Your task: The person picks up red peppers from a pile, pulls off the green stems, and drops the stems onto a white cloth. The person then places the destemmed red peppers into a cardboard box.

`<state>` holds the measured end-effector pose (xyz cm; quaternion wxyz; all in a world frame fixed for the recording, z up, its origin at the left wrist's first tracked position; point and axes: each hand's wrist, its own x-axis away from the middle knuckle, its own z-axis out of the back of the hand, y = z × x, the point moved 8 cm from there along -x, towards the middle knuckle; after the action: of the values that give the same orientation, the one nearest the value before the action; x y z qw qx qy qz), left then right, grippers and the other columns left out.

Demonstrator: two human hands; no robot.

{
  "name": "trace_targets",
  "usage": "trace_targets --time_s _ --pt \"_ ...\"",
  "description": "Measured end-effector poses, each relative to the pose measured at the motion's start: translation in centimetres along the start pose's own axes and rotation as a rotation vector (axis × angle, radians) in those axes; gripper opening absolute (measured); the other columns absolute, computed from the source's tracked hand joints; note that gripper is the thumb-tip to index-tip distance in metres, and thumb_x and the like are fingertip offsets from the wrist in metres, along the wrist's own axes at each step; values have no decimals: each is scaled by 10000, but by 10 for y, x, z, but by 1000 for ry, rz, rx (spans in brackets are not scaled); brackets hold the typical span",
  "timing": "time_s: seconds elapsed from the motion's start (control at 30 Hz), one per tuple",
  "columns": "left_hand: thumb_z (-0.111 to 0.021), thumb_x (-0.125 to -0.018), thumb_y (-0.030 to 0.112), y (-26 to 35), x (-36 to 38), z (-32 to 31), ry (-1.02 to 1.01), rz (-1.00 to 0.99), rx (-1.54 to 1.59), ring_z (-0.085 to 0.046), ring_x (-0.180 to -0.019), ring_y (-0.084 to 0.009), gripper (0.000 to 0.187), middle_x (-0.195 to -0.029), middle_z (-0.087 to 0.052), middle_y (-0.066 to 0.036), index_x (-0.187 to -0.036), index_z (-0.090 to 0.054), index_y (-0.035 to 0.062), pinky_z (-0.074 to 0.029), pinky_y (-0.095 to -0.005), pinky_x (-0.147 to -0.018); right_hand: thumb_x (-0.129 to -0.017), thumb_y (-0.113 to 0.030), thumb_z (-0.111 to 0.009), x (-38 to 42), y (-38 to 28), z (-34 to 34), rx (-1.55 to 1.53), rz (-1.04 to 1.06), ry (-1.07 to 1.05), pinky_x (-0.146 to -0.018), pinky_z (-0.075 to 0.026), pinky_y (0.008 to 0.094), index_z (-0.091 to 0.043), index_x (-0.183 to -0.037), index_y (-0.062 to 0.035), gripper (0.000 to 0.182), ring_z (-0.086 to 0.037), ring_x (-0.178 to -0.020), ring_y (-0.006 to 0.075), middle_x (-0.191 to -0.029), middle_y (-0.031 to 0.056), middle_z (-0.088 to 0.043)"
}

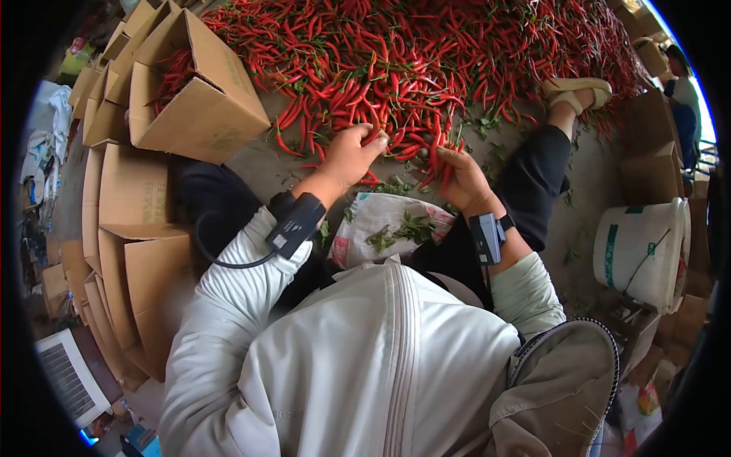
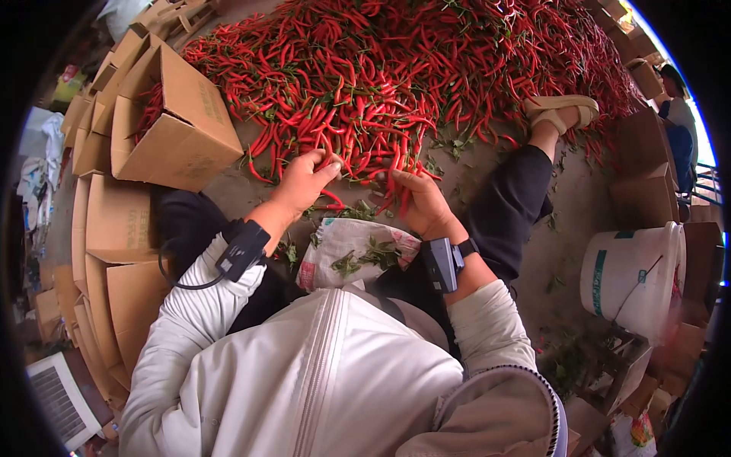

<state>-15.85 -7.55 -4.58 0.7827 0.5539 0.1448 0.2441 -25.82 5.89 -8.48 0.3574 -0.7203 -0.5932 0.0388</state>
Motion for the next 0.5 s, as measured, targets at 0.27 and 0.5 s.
trace_targets --time_s 0.27,0.5 --pt "-521 -877 217 25 39 -22 -61 270 981 -487 -660 -74 139 -694 -526 24 -923 -553 89 -369 -225 -595 -881 -429 -365 24 14 -65 -203 -55 -176 -870 -395 507 -464 -1159 -59 473 -505 -1058 285 -1126 127 -533" --pt "-657 -783 148 20 49 -39 -29 243 748 -541 -794 -97 259 -851 -570 12 -991 -528 64 -436 -241 -713 -869 -521 -337 24 31 -70 -279 -22 -149 -907 -367 431 -439 -1193 -61 572 -490 -1053 244 -1159 114 -505"
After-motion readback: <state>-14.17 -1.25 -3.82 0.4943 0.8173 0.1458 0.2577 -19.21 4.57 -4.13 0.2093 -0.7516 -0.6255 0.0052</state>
